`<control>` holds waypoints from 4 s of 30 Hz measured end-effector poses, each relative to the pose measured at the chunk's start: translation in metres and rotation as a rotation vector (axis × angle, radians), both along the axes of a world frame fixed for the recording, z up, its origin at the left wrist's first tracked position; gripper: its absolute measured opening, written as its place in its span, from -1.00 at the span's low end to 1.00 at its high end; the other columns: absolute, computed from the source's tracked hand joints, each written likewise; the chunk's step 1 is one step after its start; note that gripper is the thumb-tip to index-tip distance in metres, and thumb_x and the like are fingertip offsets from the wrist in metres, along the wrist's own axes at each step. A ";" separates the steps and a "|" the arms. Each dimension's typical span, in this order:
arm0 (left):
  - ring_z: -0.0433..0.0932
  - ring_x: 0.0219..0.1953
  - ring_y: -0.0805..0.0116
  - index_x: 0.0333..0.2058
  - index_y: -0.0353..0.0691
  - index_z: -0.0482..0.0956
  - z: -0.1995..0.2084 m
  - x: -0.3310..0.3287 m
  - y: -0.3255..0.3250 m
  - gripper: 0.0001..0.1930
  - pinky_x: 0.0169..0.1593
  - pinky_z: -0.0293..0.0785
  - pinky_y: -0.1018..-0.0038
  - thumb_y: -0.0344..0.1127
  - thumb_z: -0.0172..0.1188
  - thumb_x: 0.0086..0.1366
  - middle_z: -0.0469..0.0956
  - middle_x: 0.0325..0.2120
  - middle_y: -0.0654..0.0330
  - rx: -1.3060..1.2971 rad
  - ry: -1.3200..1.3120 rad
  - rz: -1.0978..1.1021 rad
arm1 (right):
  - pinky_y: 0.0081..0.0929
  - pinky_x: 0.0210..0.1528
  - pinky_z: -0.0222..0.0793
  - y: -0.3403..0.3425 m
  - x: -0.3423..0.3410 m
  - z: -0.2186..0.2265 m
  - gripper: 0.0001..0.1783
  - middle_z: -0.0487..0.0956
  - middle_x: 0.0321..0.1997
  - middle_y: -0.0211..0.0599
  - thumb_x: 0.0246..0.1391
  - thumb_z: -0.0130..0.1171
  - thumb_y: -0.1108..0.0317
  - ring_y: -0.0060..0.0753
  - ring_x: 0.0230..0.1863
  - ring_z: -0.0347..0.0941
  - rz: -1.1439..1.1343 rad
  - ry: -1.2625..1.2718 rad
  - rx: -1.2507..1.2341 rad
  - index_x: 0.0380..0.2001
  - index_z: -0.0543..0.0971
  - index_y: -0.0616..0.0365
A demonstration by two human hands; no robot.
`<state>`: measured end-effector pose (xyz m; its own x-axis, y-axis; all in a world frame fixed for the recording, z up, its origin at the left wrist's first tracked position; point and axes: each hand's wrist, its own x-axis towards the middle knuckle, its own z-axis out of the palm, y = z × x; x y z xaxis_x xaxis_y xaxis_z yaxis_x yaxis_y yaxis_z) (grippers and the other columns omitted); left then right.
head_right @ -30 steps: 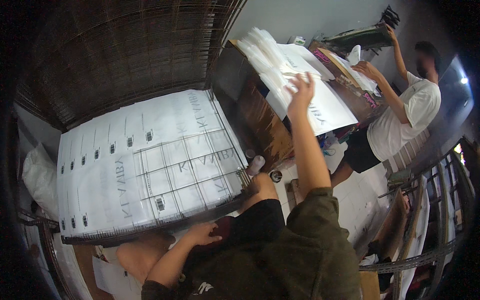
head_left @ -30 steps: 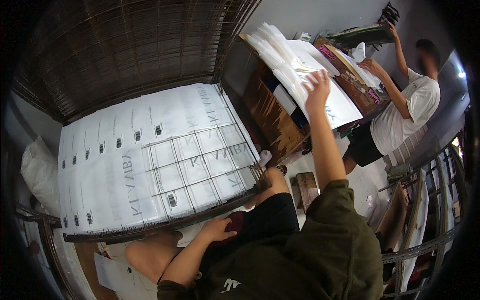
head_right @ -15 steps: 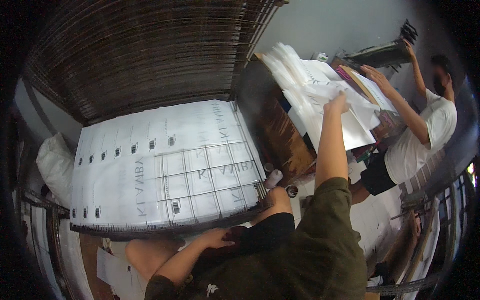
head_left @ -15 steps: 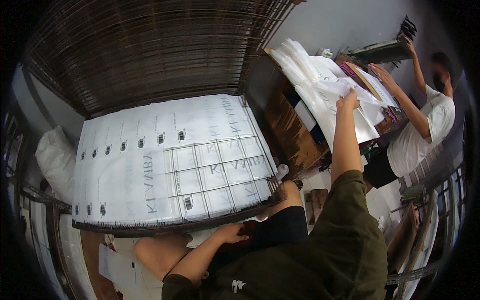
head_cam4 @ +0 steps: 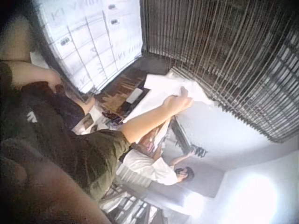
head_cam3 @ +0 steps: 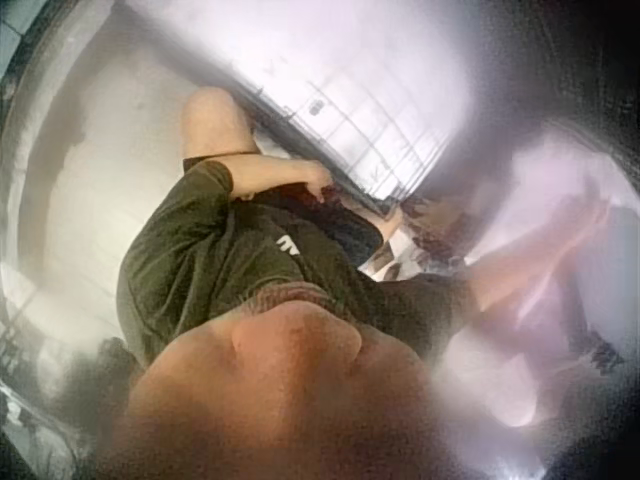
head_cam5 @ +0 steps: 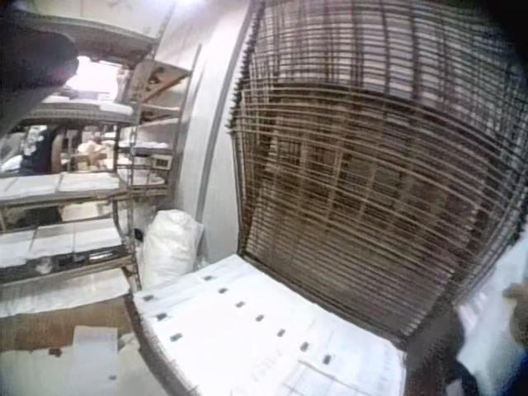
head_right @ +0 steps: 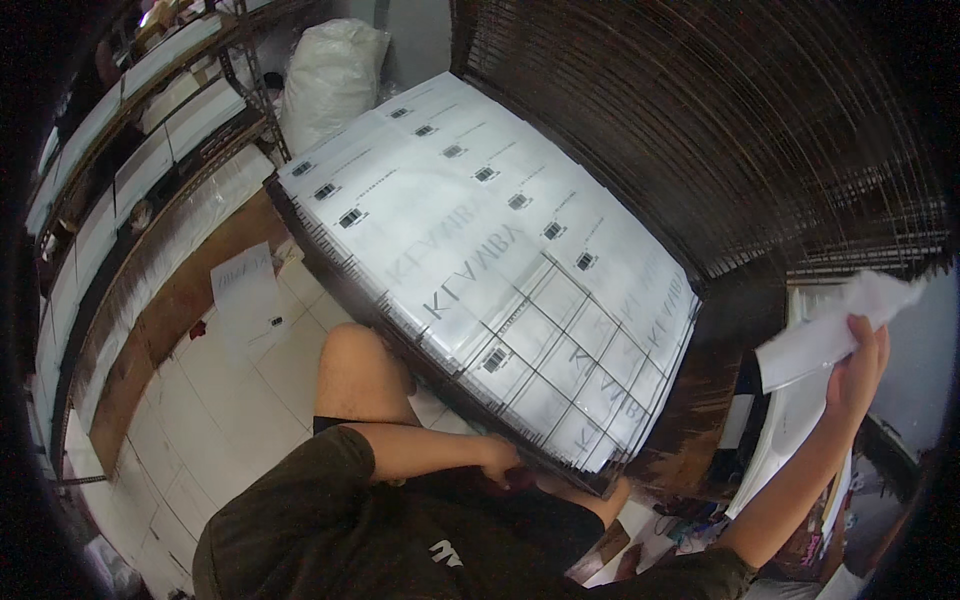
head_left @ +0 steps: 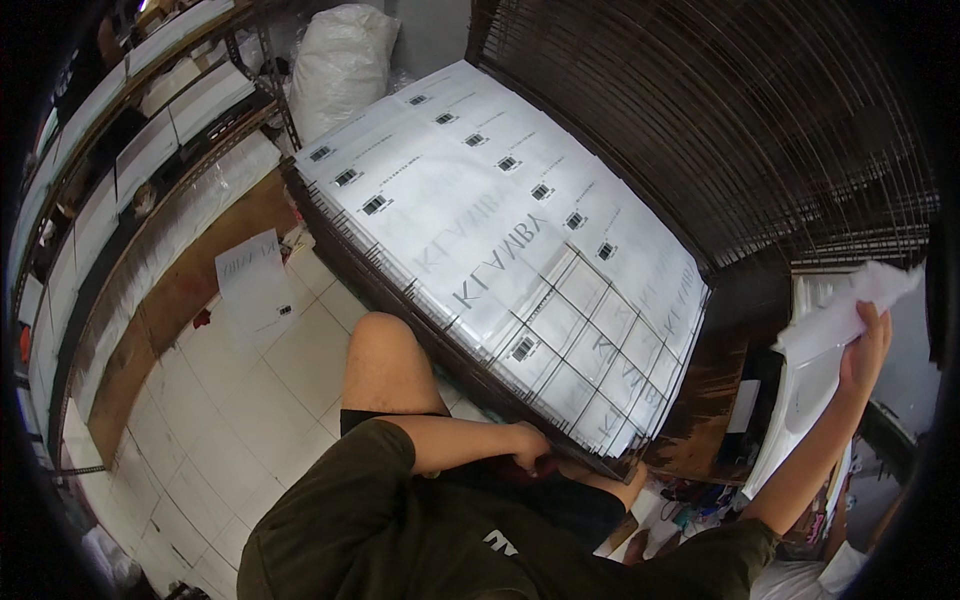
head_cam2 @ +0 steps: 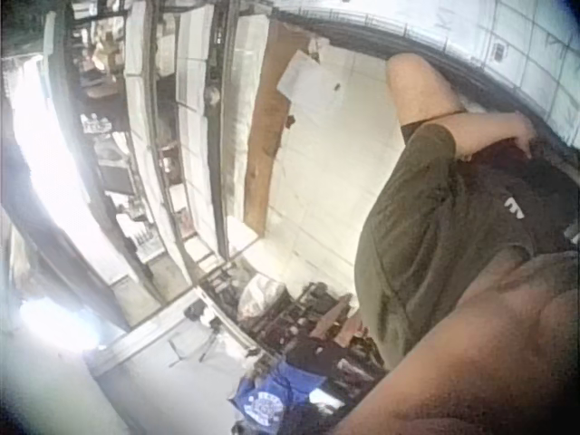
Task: The person sits on the floor and repeatedly picks up white sheets of paper from a nearby table, placing them onto a large stack on a metal rack. The person handles the papers one by one, aligning them before adding them to the pile.
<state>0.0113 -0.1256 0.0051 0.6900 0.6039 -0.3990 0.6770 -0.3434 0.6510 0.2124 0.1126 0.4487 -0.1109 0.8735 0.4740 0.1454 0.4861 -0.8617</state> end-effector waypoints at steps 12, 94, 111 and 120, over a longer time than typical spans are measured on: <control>0.53 -0.09 0.02 -0.25 -0.20 0.62 0.024 -0.019 -0.003 -0.51 -0.05 0.42 0.17 0.13 0.22 0.06 0.58 -0.22 0.01 -0.007 0.148 -0.083 | -0.62 -0.31 0.52 -0.096 -0.248 0.020 -0.27 0.53 -0.16 0.02 -0.27 0.01 0.45 -0.40 -0.39 0.57 0.594 -0.716 0.265 0.15 0.31 0.19; 0.52 -0.06 0.05 -0.15 -0.21 0.59 -0.009 -0.010 0.000 -0.42 -0.02 0.43 0.20 0.19 0.20 0.04 0.55 -0.14 0.00 -0.080 0.110 -0.021 | -0.49 -0.14 0.43 -0.099 -0.186 -0.431 -0.40 0.31 0.14 -0.15 -0.10 0.06 0.61 -0.31 -0.01 0.39 0.046 -0.260 -0.367 0.12 0.34 0.18; 0.48 -0.03 0.03 -0.04 -0.24 0.46 -0.007 -0.007 0.017 -0.33 0.02 0.39 0.22 0.23 0.16 0.07 0.53 -0.15 -0.01 -0.136 0.068 -0.076 | -0.61 -0.33 0.42 -0.042 0.073 -0.216 -0.45 0.43 -0.14 -0.23 0.00 0.03 0.61 -0.48 -0.28 0.47 -0.466 0.263 0.127 0.13 0.30 0.19; 0.49 -0.06 0.03 -0.01 -0.24 0.44 -0.023 -0.006 0.016 -0.29 0.01 0.39 0.24 0.26 0.15 0.06 0.54 -0.17 -0.03 -0.145 0.044 -0.043 | -0.18 0.11 0.30 0.021 0.281 -0.146 -0.08 0.24 0.11 -0.02 -0.09 0.29 0.30 -0.11 0.15 0.20 -0.837 0.817 0.162 0.23 -0.03 0.24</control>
<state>0.0050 -0.1098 -0.0180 0.6942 0.5081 -0.5099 0.6924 -0.2776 0.6659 0.4930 0.1333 0.3024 0.8555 0.4529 0.2509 -0.0950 0.6137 -0.7838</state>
